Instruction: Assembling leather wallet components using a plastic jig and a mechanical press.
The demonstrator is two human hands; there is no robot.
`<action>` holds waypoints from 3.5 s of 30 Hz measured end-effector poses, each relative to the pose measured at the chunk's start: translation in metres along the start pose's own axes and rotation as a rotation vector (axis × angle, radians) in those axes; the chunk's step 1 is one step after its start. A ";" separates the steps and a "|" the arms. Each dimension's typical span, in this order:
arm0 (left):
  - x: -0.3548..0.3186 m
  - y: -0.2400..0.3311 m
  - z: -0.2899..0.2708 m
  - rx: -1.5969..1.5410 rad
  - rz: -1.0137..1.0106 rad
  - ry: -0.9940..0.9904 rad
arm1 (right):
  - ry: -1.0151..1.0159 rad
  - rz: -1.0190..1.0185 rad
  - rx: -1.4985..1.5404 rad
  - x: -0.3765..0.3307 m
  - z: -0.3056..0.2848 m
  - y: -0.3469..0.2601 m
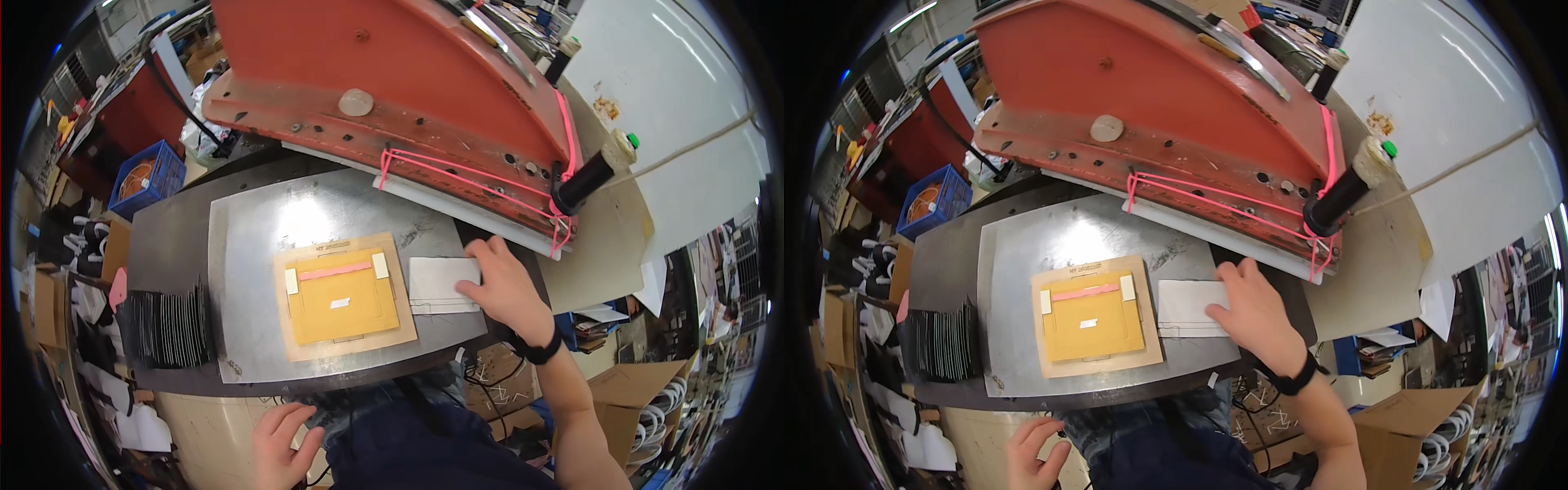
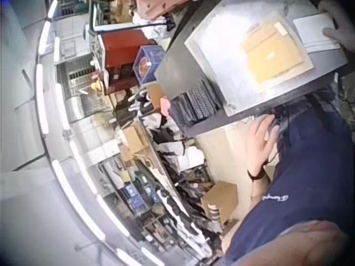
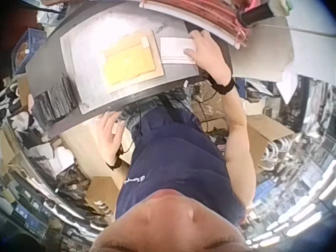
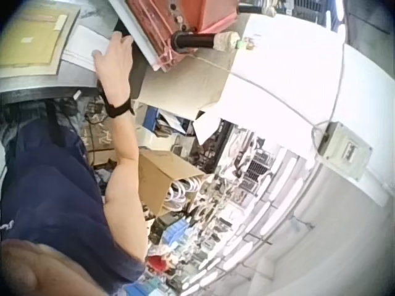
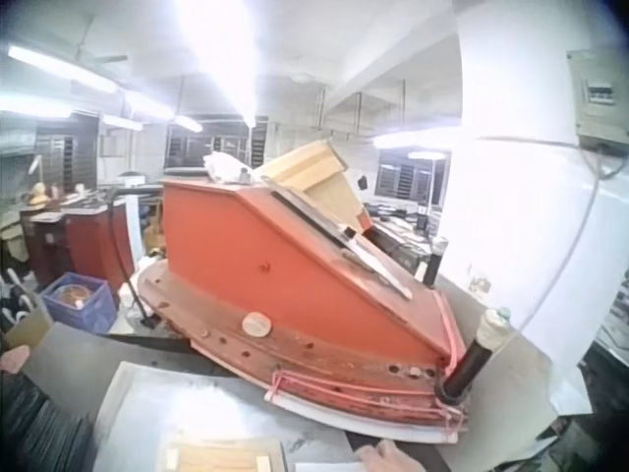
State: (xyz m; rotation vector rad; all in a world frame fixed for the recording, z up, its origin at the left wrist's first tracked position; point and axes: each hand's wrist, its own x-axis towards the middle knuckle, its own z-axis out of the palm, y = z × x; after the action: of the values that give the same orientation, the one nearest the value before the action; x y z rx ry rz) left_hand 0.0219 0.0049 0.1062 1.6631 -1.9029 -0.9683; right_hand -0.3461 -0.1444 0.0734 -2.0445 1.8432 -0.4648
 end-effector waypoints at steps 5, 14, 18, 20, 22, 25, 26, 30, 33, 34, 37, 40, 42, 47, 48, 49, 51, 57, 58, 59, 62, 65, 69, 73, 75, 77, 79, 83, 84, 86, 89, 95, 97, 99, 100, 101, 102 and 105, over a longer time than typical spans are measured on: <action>0.000 -0.008 0.012 0.003 0.231 0.129 | 0.029 0.074 0.249 -0.041 -0.040 -0.037; 0.038 0.021 0.041 -0.640 0.073 -0.041 | -0.394 0.390 1.147 -0.102 0.007 -0.098; 0.038 -0.001 0.041 -0.784 0.002 0.044 | -0.477 -0.053 0.678 -0.073 0.000 -0.115; 0.040 -0.009 0.034 -0.812 -0.013 -0.070 | -0.456 -0.071 0.619 -0.066 -0.002 -0.117; 0.048 -0.003 0.021 -0.504 0.185 -0.251 | -0.695 -0.122 0.718 -0.063 0.001 -0.111; 0.065 0.011 0.012 -0.408 0.227 -0.149 | -0.654 -0.179 0.658 -0.064 -0.001 -0.098; 0.072 0.013 0.010 -0.329 0.237 -0.078 | -0.684 -0.152 0.603 -0.065 -0.003 -0.095; 0.124 0.022 0.031 -0.079 0.227 0.218 | -0.499 -0.008 0.706 -0.088 0.004 -0.077; 0.147 0.022 0.040 0.174 0.256 0.325 | -0.509 0.040 0.816 -0.103 0.011 -0.064; 0.152 0.020 0.043 0.192 0.254 0.306 | -0.496 0.031 0.818 -0.106 0.013 -0.058; 0.163 0.018 0.048 0.292 0.286 0.275 | -0.455 0.081 0.811 -0.111 0.016 -0.041; 0.167 0.023 0.046 0.359 0.228 0.227 | -0.427 0.112 0.835 -0.108 0.015 -0.030; 0.166 0.022 0.046 0.390 0.232 0.223 | -0.409 0.102 0.857 -0.104 0.017 -0.024; 0.169 0.022 0.048 0.404 0.278 0.222 | -0.405 0.051 0.889 -0.096 0.020 -0.015; 0.167 0.023 0.046 0.415 0.255 0.223 | -0.407 0.047 0.904 -0.092 0.023 -0.015; 0.167 0.023 0.046 0.423 0.259 0.215 | -0.409 0.013 0.900 -0.089 0.024 -0.016; 0.167 0.023 0.047 0.406 0.240 0.212 | -0.408 -0.018 0.906 -0.086 0.027 -0.017; 0.169 0.018 0.050 0.465 0.290 0.224 | -0.393 -0.119 0.915 -0.082 0.037 -0.023; 0.169 0.017 0.051 0.469 0.290 0.220 | -0.399 -0.132 0.918 -0.082 0.038 -0.024; 0.169 0.016 0.051 0.459 0.291 0.233 | -0.405 -0.146 0.920 -0.082 0.040 -0.025; 0.169 0.017 0.052 0.405 0.280 0.251 | -0.406 -0.146 0.924 -0.082 0.042 -0.026; 0.167 0.019 0.049 0.348 0.259 0.243 | -0.392 -0.154 0.909 -0.082 0.044 -0.025; 0.165 0.020 0.047 0.309 0.261 0.213 | -0.409 -0.145 0.897 -0.082 0.044 -0.024; 0.168 0.021 0.050 0.300 0.270 0.219 | -0.397 -0.143 0.877 -0.081 0.043 -0.024; 0.168 0.024 0.051 0.333 0.247 0.231 | -0.399 -0.143 0.879 -0.081 0.045 -0.025; 0.168 0.023 0.051 0.348 0.241 0.234 | -0.376 -0.156 0.883 -0.080 0.048 -0.025; 0.169 0.022 0.051 0.358 0.236 0.233 | -0.386 -0.146 0.881 -0.079 0.048 -0.025; 0.169 0.020 0.050 0.352 0.248 0.236 | -0.423 -0.103 0.871 -0.077 0.044 -0.026; 0.169 0.019 0.048 0.347 0.257 0.231 | -0.421 -0.104 0.875 -0.077 0.045 -0.026; 0.170 0.019 0.043 0.356 0.293 0.192 | -0.423 -0.102 0.869 -0.077 0.044 -0.024; 0.174 0.022 0.033 0.392 0.356 0.085 | -0.405 -0.109 0.860 -0.077 0.045 -0.022; 0.184 0.023 0.023 0.411 0.401 -0.069 | -0.417 -0.095 0.886 -0.080 0.046 -0.023; 0.186 0.024 0.022 0.395 0.386 -0.088 | -0.409 -0.098 0.883 -0.080 0.047 -0.023; 0.187 0.023 0.022 0.380 0.356 -0.107 | -0.402 -0.102 0.880 -0.080 0.047 -0.023; 0.187 0.022 0.022 0.380 0.356 -0.107 | -0.403 -0.100 0.876 -0.080 0.047 -0.023; 0.187 0.020 0.022 0.375 0.373 -0.106 | -0.404 -0.098 0.872 -0.081 0.047 -0.023; 0.187 0.018 0.022 0.370 0.389 -0.105 | -0.403 -0.097 0.872 -0.081 0.047 -0.023; 0.186 0.013 0.023 0.360 0.395 -0.081 | -0.404 -0.096 0.880 -0.081 0.047 -0.023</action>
State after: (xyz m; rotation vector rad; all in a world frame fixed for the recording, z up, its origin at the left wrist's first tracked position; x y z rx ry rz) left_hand -0.0382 -0.1704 0.0775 1.3524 -2.4511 -0.5664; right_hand -0.3119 -0.0598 0.0420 -1.4641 1.0259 -0.6740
